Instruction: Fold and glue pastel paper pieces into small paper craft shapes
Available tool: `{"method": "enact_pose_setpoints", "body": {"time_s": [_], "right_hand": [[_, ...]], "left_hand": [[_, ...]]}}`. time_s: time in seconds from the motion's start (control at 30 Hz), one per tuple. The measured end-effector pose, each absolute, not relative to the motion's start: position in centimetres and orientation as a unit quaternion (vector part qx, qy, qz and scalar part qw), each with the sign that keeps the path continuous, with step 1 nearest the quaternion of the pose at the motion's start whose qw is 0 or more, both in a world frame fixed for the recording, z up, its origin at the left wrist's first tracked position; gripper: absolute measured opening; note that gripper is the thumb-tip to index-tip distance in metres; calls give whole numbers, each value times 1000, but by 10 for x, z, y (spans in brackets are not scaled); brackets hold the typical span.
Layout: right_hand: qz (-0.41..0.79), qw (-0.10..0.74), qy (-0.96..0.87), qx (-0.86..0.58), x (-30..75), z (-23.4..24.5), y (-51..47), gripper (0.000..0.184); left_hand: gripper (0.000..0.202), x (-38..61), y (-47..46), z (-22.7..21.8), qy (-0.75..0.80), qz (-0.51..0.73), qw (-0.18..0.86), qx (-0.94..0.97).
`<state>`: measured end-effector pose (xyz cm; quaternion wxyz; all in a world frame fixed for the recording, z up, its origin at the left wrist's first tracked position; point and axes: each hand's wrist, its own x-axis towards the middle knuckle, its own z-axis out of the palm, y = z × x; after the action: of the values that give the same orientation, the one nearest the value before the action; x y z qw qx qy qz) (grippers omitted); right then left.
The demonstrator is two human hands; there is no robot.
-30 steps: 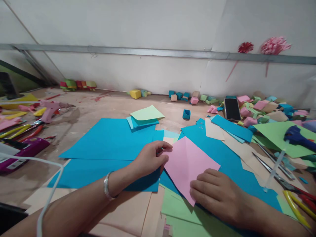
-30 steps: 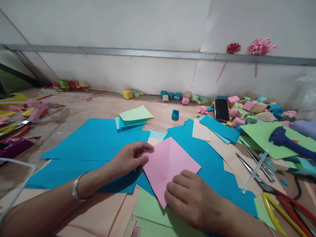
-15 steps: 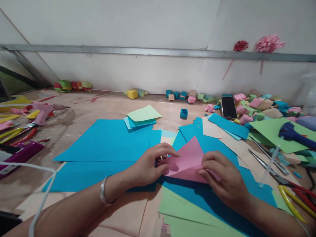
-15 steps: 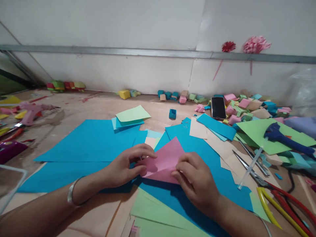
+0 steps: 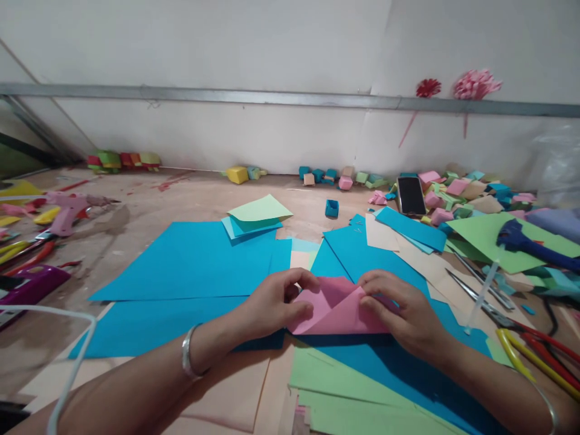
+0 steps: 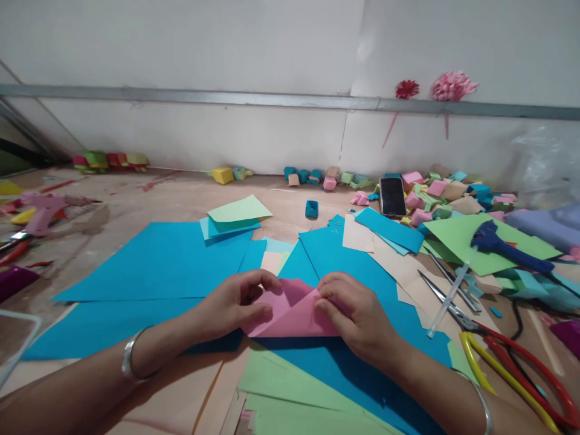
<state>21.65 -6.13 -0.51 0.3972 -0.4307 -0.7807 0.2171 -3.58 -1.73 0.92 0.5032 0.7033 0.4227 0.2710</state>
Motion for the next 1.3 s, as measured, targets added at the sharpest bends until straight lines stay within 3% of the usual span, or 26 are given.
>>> {"method": "enact_pose_setpoints", "body": {"time_s": [0.17, 0.43, 0.63, 0.77, 0.93, 1.07, 1.1, 1.2, 1.3], "right_hand": [[149, 406, -794, -428, 218, -6, -63, 8], [236, 382, -768, -457, 217, -7, -65, 10], [335, 421, -733, -417, 216, -5, -65, 11], [315, 421, -713, -463, 215, -6, -68, 12], [328, 445, -667, -500, 215, -11, -67, 13], [328, 471, -644, -506, 214, -12, -66, 13], [330, 475, -640, -506, 214, -11, -66, 13], [336, 486, -628, -506, 213, -8, -67, 11], [339, 496, -621, -503, 213, -7, -68, 9]], "left_hand": [[60, -38, -19, 8, 379, 237, 545, 709], [50, -43, -33, 19, 289, 153, 648, 688], [58, -43, -40, 23, 284, 156, 712, 623], [62, -41, -36, 24, 302, 130, 688, 647], [52, -42, -30, 23, 357, 140, 584, 716], [77, -41, -29, 21, 340, 171, 540, 751], [71, -40, -29, 20, 349, 184, 514, 762], [20, -36, -27, 17, 369, 201, 454, 786], [11, -34, -25, 12, 375, 225, 446, 781]]}}
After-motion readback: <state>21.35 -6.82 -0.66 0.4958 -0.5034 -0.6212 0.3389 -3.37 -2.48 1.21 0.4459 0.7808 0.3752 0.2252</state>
